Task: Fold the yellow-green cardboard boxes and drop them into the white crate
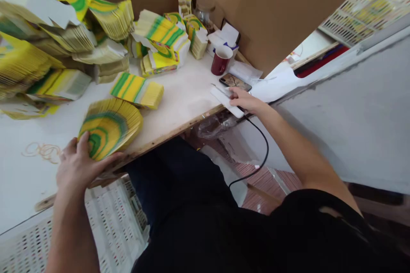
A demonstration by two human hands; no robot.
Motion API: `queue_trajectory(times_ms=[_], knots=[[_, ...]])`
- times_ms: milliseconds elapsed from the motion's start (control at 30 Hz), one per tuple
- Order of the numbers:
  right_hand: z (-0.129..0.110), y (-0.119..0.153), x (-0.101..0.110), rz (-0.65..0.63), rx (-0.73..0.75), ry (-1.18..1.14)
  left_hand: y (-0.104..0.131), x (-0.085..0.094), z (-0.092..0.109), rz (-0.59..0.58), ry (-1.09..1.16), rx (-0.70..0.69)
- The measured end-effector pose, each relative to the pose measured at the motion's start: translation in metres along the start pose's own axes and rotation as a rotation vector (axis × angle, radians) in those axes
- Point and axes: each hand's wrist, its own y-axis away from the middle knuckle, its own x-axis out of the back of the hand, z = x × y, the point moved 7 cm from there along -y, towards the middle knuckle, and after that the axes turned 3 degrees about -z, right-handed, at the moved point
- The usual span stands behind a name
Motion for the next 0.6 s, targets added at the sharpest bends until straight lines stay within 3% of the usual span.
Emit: queue_trajectory(times_ms=[167, 267, 400, 600], knots=[[0.036, 0.085, -0.045, -0.298, -0.108, -0.435, 0.004, 0.004, 0.002, 0.005, 0.021, 0.036], [0.068, 0.132, -0.085, -0.338, -0.282, -0.476, 0.005, 0.004, 0.004, 0.003, 0.034, 0.034], [0.126, 0.175, -0.125, -0.135, -0.564, -0.226, 0.004, 0.004, 0.004, 0.013, 0.044, 0.017], [0.174, 0.202, -0.166, 0.067, -0.621, 0.052, 0.006, 0.004, 0.002, 0.013, 0.055, 0.013]])
